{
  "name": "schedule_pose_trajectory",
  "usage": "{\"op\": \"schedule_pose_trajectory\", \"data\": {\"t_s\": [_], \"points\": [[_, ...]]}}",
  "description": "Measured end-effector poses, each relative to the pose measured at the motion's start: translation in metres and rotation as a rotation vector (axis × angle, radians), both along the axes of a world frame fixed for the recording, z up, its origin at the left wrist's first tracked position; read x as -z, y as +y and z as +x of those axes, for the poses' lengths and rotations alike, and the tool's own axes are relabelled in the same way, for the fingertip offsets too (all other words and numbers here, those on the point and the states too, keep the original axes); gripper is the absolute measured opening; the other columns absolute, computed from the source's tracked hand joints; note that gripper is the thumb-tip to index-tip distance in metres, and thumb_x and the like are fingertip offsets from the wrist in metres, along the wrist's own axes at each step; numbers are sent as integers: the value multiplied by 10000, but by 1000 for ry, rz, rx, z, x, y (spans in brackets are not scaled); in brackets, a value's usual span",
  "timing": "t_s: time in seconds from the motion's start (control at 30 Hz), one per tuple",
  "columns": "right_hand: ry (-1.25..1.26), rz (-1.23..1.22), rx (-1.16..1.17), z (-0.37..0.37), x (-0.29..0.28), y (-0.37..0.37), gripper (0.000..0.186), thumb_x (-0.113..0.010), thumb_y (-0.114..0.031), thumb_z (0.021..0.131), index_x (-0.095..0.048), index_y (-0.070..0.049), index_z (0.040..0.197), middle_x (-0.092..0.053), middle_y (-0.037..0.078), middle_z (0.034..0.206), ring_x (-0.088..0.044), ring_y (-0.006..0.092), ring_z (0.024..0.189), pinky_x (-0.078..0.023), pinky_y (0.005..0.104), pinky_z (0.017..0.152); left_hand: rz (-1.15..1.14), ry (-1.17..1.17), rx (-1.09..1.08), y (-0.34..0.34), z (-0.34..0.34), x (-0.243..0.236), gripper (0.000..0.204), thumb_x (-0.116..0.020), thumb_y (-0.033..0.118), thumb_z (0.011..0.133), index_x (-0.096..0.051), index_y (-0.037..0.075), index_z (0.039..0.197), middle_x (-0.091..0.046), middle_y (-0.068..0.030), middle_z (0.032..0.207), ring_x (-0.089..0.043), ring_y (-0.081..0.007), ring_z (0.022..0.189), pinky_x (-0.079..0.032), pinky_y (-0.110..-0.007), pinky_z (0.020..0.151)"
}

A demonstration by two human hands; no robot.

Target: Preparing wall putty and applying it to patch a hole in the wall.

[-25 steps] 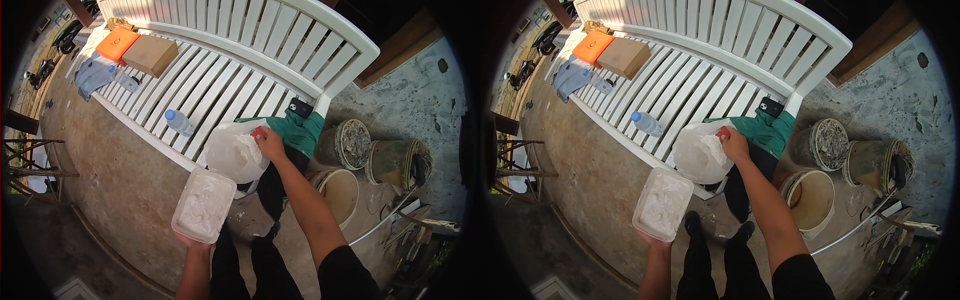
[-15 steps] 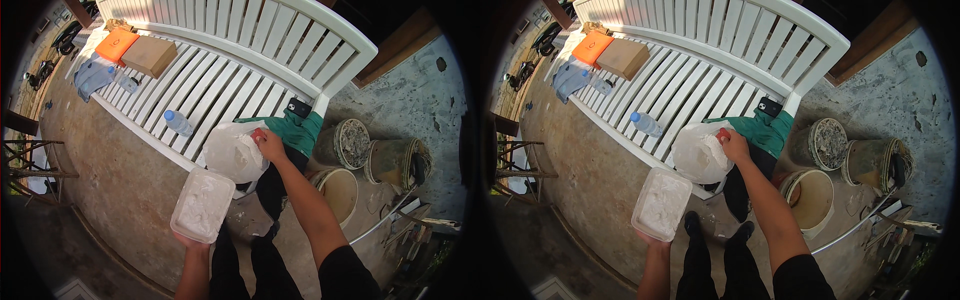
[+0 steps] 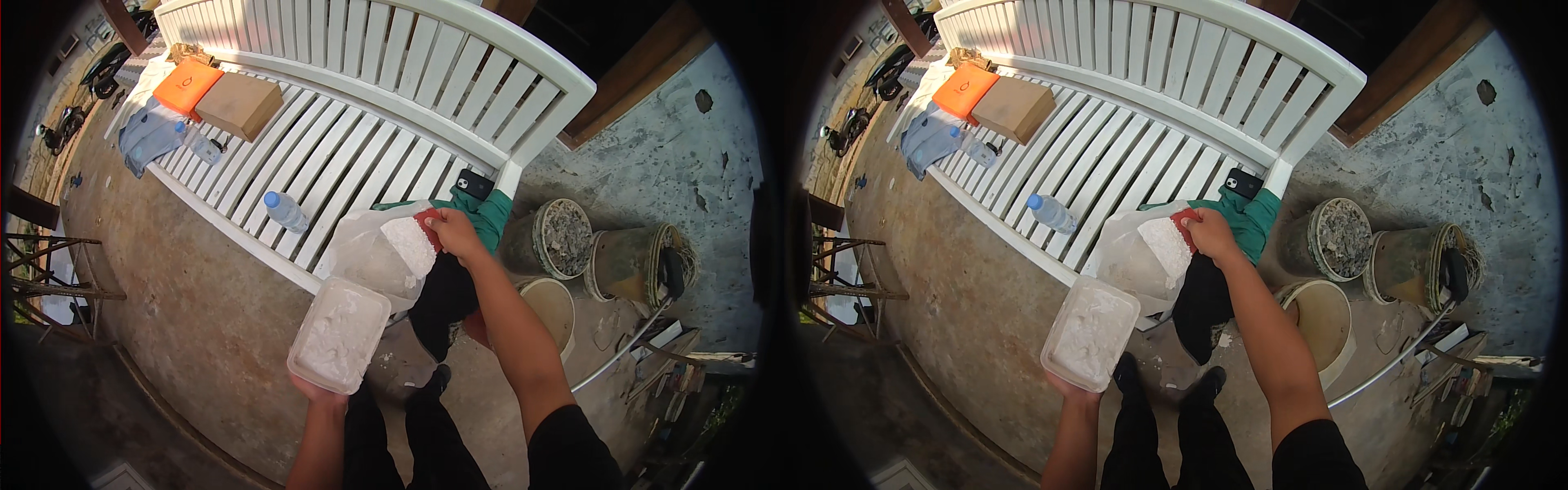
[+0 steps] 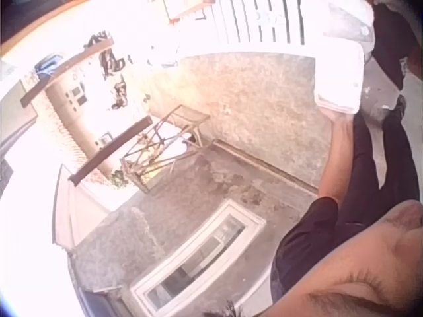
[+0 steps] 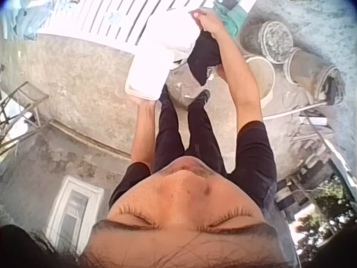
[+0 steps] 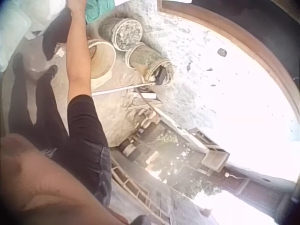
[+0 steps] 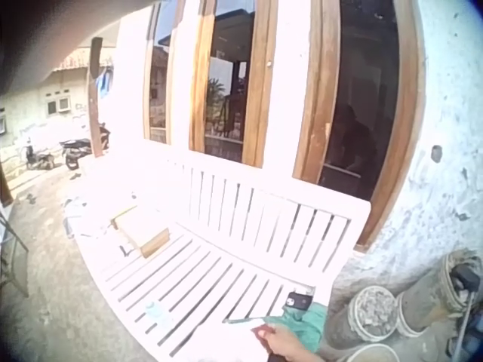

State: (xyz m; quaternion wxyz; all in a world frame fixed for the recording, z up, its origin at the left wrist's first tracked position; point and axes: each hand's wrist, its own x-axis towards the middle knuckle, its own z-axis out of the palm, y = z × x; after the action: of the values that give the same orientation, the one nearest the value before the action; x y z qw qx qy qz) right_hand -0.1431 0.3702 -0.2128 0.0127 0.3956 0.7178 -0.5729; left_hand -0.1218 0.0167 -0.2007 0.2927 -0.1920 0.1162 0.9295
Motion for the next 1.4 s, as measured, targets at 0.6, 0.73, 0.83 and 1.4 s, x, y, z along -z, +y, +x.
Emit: {"op": "schedule_pose_trajectory", "data": {"t_s": [0.6,0.73,0.83,1.4], "points": [[-56,-286,-118,29,-46,-40,205,-616,-243,991,-686,-79,1093,-667,-22,822,-548,46,608,-392,217,479,-72,-10,109,15,16,31,721,-341,530,974,-454,28,1479,-512,-176,1473,-523,-394,1320,-448,-541,1094],[11,-299,-205,39,-85,-67,173,-611,-206,996,-680,-70,1079,-665,-20,828,-542,42,611,-397,223,486,-56,12,184,18,19,13,723,-335,534,975,-453,29,1478,-517,-171,1468,-527,-382,1317,-444,-526,1098],[96,-281,-269,45,-130,-90,155,-637,-146,981,-676,1,1014,-679,22,837,-572,64,709,-468,267,643,-52,26,272,22,22,-19,714,-332,532,977,-450,39,1480,-517,-165,1469,-526,-376,1320,-443,-520,1100],[417,809,-801,150,-397,-153,93,-661,-186,912,-658,-146,996,-647,56,850,-603,294,845,-481,447,715,226,102,673,31,61,-259,717,-294,572,956,-409,117,1498,-484,-167,1482,-530,-467,1290,-502,-723,900]]}}
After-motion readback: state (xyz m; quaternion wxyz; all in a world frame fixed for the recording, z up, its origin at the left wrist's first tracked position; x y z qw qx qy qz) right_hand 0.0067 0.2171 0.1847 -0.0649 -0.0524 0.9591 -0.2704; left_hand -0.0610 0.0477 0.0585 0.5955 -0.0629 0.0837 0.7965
